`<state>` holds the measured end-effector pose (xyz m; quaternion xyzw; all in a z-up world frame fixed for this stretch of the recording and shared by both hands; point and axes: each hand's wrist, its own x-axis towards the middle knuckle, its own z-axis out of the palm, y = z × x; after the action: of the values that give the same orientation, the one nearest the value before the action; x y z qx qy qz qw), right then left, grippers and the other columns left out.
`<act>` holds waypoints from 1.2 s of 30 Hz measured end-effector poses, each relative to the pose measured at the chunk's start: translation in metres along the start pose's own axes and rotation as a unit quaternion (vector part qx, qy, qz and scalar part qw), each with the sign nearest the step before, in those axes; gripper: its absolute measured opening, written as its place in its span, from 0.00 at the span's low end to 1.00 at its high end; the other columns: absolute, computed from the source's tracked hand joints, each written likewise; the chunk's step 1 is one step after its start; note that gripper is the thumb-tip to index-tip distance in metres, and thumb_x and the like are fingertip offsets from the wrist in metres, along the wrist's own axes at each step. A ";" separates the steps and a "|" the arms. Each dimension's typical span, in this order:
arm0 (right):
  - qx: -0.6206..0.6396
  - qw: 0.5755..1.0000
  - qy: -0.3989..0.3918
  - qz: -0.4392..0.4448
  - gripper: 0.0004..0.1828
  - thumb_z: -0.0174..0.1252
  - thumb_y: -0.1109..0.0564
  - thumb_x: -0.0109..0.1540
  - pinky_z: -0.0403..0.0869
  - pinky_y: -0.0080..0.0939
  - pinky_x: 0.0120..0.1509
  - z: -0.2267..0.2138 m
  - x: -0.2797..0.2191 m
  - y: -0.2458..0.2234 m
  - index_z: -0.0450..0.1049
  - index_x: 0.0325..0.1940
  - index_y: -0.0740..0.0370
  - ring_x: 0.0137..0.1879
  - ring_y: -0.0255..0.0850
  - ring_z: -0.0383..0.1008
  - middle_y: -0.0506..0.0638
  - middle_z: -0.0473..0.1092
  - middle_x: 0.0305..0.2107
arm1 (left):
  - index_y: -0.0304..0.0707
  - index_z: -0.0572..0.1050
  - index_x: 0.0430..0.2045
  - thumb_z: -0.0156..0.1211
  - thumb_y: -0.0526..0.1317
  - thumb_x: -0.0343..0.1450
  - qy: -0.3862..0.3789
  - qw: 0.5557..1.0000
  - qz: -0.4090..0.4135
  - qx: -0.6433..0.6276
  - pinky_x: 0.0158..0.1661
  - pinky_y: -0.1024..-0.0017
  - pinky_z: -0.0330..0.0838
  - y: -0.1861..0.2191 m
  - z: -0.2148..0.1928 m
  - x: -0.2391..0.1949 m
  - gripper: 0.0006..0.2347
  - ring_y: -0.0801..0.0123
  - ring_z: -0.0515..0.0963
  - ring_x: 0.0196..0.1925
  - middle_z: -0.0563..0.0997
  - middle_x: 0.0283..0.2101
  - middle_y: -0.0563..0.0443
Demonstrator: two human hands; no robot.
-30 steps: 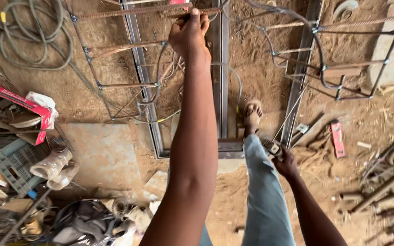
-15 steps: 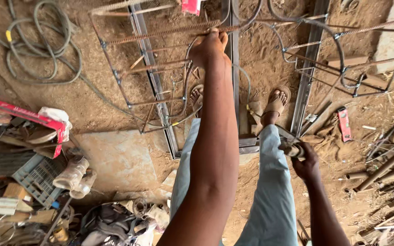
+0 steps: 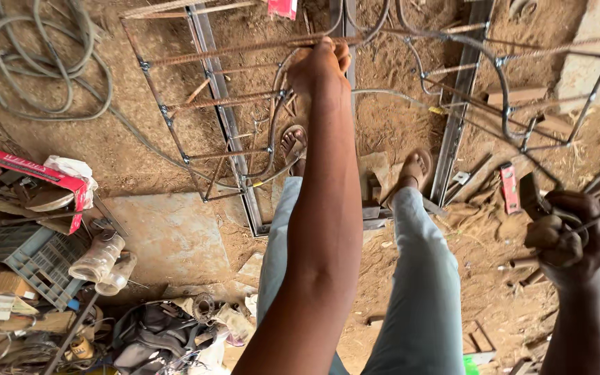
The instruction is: The person welds a metal frame structure using a handheld welding torch. They repeatedly position the torch at various joints on the frame, creating bright sparks and smoke as they fuse the metal components together. The person adjusts their stance and the frame's position to access different welding points.
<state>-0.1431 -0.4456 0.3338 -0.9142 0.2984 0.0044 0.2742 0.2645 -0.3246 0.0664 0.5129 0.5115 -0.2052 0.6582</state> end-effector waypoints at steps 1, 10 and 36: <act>0.038 0.998 -0.006 0.050 0.11 0.61 0.57 0.71 0.75 0.39 0.51 0.001 -0.001 -0.004 0.70 0.52 0.67 0.48 0.40 0.76 0.53 0.73 0.46 | 0.21 0.70 0.24 0.59 0.22 0.68 -0.004 1.000 -0.006 0.012 0.10 0.74 0.61 0.002 0.001 -0.001 0.05 0.67 0.76 0.15 0.78 0.23 0.36; 0.281 0.938 -0.146 0.140 0.26 0.59 0.61 0.60 0.76 0.37 0.57 0.010 0.031 0.027 0.70 0.63 0.67 0.52 0.39 0.77 0.56 0.76 0.47 | 0.28 0.71 0.23 0.63 0.28 0.69 0.003 1.000 -0.008 0.012 0.11 0.77 0.66 -0.013 0.010 -0.007 0.06 0.71 0.75 0.14 0.79 0.21 0.40; 0.069 0.994 -0.086 -0.011 0.27 0.82 0.51 0.43 0.72 0.40 0.40 0.013 0.113 -0.057 0.72 0.34 0.61 0.34 0.38 0.73 0.47 0.73 0.28 | 0.20 0.79 0.30 0.66 0.29 0.69 0.098 0.994 0.028 0.046 0.18 0.77 0.77 -0.030 0.033 -0.045 0.05 0.70 0.80 0.21 0.83 0.28 0.37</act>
<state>-0.0168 -0.4622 0.3317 -0.8928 0.2629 0.0592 0.3610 0.2381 -0.3770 0.0908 0.5744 0.5492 -0.1589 0.5859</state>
